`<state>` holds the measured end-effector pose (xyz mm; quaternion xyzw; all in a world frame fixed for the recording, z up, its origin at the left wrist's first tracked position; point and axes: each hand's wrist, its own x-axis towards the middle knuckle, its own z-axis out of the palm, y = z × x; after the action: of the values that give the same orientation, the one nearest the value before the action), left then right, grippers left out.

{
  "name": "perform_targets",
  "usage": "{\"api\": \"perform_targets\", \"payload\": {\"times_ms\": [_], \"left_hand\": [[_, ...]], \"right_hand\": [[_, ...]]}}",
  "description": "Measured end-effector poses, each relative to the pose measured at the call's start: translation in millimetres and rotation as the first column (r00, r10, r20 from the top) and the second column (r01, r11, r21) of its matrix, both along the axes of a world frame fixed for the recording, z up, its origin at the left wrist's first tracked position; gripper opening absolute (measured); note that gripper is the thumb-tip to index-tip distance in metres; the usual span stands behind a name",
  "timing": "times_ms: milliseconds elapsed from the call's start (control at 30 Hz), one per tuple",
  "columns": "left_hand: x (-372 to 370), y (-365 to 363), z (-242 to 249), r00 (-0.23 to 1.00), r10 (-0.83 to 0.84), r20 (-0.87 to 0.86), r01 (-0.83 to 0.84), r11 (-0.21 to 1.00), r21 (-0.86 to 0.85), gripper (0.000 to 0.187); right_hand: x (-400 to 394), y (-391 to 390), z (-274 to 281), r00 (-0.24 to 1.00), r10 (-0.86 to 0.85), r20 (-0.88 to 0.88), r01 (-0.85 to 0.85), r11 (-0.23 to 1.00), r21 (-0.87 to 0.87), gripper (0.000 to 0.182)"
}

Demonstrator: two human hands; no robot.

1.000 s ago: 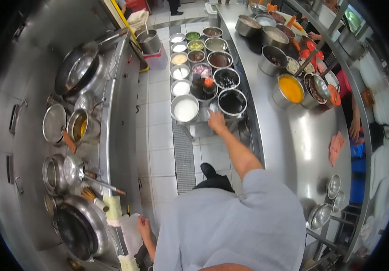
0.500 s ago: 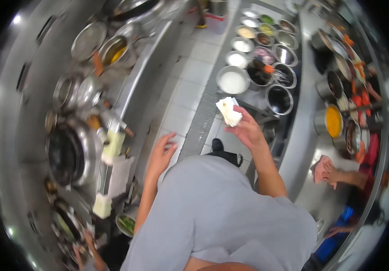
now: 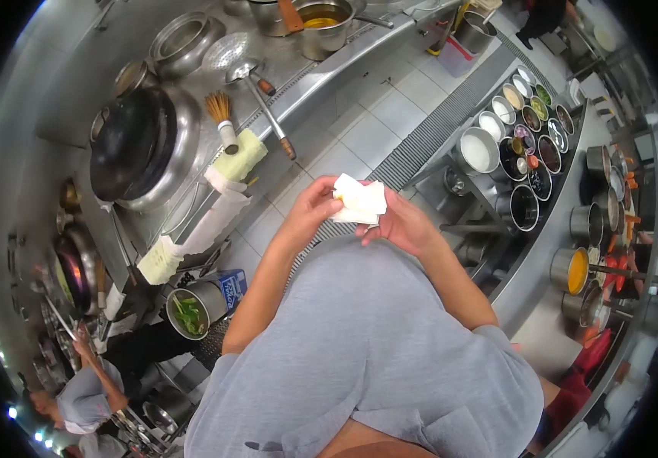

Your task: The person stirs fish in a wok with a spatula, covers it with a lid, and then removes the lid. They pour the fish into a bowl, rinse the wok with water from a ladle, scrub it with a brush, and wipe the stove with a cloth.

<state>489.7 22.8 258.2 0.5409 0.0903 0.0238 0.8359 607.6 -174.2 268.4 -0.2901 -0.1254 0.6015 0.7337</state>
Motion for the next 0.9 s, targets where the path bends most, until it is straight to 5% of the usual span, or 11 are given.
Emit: {"api": "perform_targets", "payload": {"times_ms": [67, 200, 400, 567, 667, 767, 867, 900], "left_hand": [[-17, 13, 0, 0.998, 0.041, -0.054, -0.038, 0.998, 0.058, 0.035], [-44, 27, -1, 0.990, 0.139, -0.029, -0.133, 0.979, 0.157, 0.022], [-61, 41, -15, 0.940, 0.309, -0.145, -0.321, 0.945, -0.067, 0.015], [-62, 46, -19, 0.865, 0.484, -0.133, -0.486, 0.874, 0.023, 0.017], [-64, 52, -23, 0.849, 0.522, -0.084, -0.515, 0.853, 0.091, 0.017], [-66, 57, -19, 0.866, 0.497, -0.051, -0.476, 0.852, 0.220, 0.016], [-65, 52, -23, 0.912, 0.404, -0.076, -0.392, 0.910, 0.134, 0.015], [-64, 51, -24, 0.929, 0.362, -0.084, -0.357, 0.932, 0.067, 0.016]], "right_hand": [[-15, 16, -1, 1.000, 0.018, 0.000, -0.018, 1.000, -0.007, 0.061], [-49, 41, 8, 0.952, 0.001, 0.306, 0.075, 0.969, -0.236, 0.056], [-76, 73, -7, 0.848, 0.055, 0.527, 0.154, 0.926, -0.345, 0.058], [-87, 90, 4, 0.803, 0.004, 0.596, 0.230, 0.921, -0.315, 0.060], [-92, 96, -10, 0.538, -0.181, 0.823, 0.517, 0.842, -0.153, 0.052], [-84, 93, -1, -0.156, -0.177, 0.972, 0.539, 0.809, 0.234, 0.041], [-80, 89, 0, -0.201, -0.108, 0.974, 0.468, 0.863, 0.193, 0.032], [-82, 90, 2, -0.128, -0.067, 0.989, 0.490, 0.863, 0.122, 0.032]]}}
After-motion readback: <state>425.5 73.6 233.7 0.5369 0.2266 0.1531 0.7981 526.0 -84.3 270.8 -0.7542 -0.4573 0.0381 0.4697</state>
